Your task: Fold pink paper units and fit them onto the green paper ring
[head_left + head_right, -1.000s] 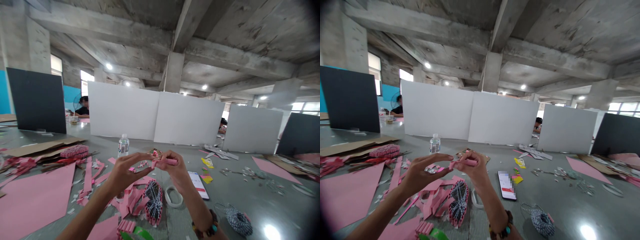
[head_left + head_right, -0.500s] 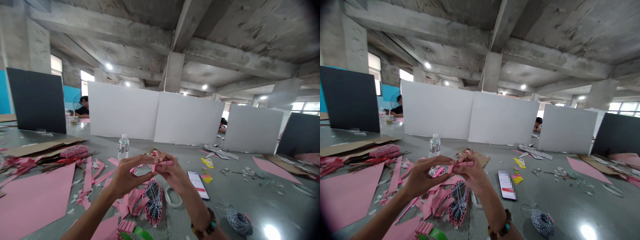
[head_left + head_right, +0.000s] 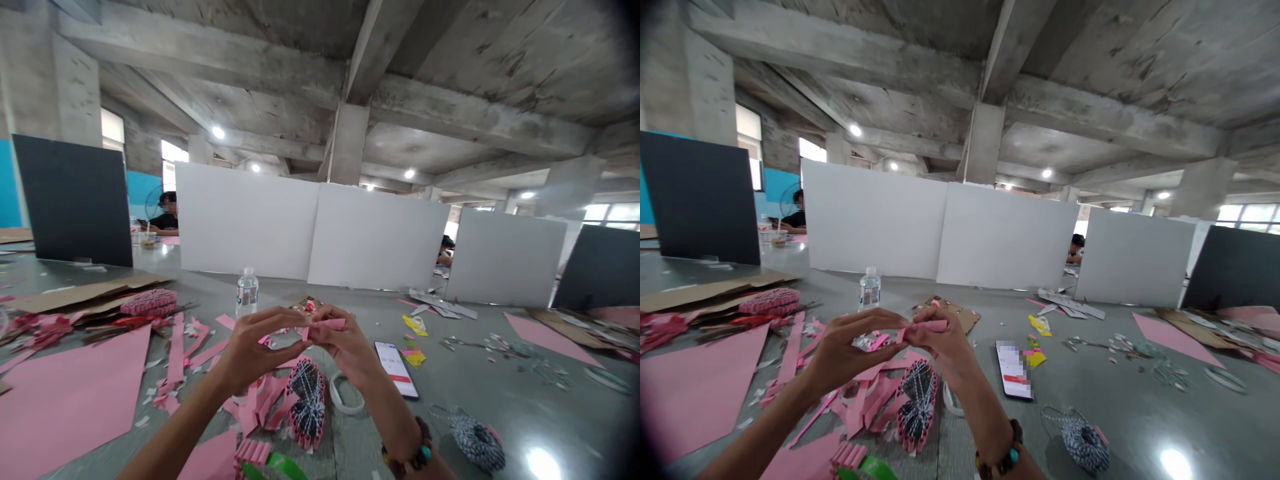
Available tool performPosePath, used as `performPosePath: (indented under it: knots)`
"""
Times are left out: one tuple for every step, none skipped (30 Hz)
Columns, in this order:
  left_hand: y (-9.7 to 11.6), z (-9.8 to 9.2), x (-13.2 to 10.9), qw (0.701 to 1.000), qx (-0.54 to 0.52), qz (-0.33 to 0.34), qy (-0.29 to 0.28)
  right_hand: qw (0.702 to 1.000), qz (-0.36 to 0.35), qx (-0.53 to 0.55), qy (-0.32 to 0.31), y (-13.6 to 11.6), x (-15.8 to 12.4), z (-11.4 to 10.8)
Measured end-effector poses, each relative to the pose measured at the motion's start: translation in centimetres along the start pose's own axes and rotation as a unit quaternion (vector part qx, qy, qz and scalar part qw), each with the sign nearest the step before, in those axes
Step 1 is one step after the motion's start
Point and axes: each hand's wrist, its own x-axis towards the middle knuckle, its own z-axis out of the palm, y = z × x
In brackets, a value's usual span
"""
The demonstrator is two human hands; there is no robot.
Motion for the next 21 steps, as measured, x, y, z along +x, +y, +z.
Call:
performPosePath:
  knots:
    - [0.0,-0.1,0.0,1.0,0.003,0.002,-0.003,1.0,-0.001,-0.006,-0.001,0.1,0.0,-0.1]
    - [0.1,-0.1,0.0,1.0,0.008,0.005,-0.007,1.0,-0.004,-0.012,0.001,0.1,0.0,-0.2]
    - [0.2,-0.2,0.1,1.0,0.015,0.008,-0.011,1.0,-0.007,-0.02,0.004,0.2,0.1,-0.3]
    - [0.2,-0.3,0.1,0.999,0.026,0.011,-0.016,0.999,-0.012,-0.029,0.007,0.3,0.1,-0.4]
    - [0.3,-0.4,0.2,0.999,0.038,0.013,-0.021,0.999,-0.019,-0.038,0.012,0.4,0.2,-0.5]
    - [0.3,-0.5,0.3,0.998,0.049,0.014,-0.027,0.998,-0.026,-0.049,0.018,0.5,0.2,-0.6]
    - [0.3,-0.6,0.3,0.998,0.06,0.015,-0.031,0.997,-0.035,-0.058,0.026,0.6,0.3,-0.6]
    - [0.3,-0.6,0.4,0.997,0.071,0.015,-0.034,0.996,-0.044,-0.067,0.036,0.7,0.4,-0.6]
    - [0.3,-0.6,0.3,0.996,0.082,0.015,-0.036,0.995,-0.053,-0.076,0.048,0.7,0.4,-0.5]
    - [0.2,-0.6,0.3,0.995,0.095,0.015,-0.037,0.992,-0.063,-0.086,0.063,0.7,0.4,-0.5]
    - [0.2,-0.5,0.2,0.993,0.107,0.015,-0.038,0.989,-0.074,-0.098,0.076,0.7,0.4,-0.3]
    - [0.1,-0.5,0.2,0.992,0.118,0.015,-0.039,0.986,-0.086,-0.113,0.086,0.7,0.4,-0.2]
    - [0.1,-0.4,0.1,0.991,0.127,0.015,-0.041,0.982,-0.099,-0.129,0.093,0.7,0.4,0.0]
    - [0.0,-0.3,0.0,0.99,0.134,0.014,-0.044,0.978,-0.112,-0.146,0.095,0.7,0.3,0.1]
    - [0.0,-0.3,0.0,0.989,0.14,0.011,-0.048,0.974,-0.124,-0.162,0.096,0.7,0.3,0.3]
    - [0.0,-0.2,0.0,0.988,0.145,0.009,-0.052,0.97,-0.135,-0.176,0.096,0.8,0.2,0.4]
    - [0.0,-0.1,0.0,0.987,0.152,0.007,-0.055,0.967,-0.144,-0.187,0.096,0.8,0.2,0.5]
    - [0.1,-0.1,0.0,0.985,0.162,0.006,-0.057,0.964,-0.152,-0.195,0.093,0.8,0.1,0.6]
    - [0.1,0.0,0.0,0.983,0.175,0.007,-0.061,0.963,-0.159,-0.201,0.089,0.9,0.1,0.7]
    - [0.2,0.1,0.0,0.98,0.189,0.012,-0.066,0.961,-0.164,-0.205,0.084,0.9,0.1,0.7]
    - [0.2,0.2,0.0,0.976,0.204,0.017,-0.071,0.96,-0.167,-0.21,0.08,1.0,0.1,0.7]
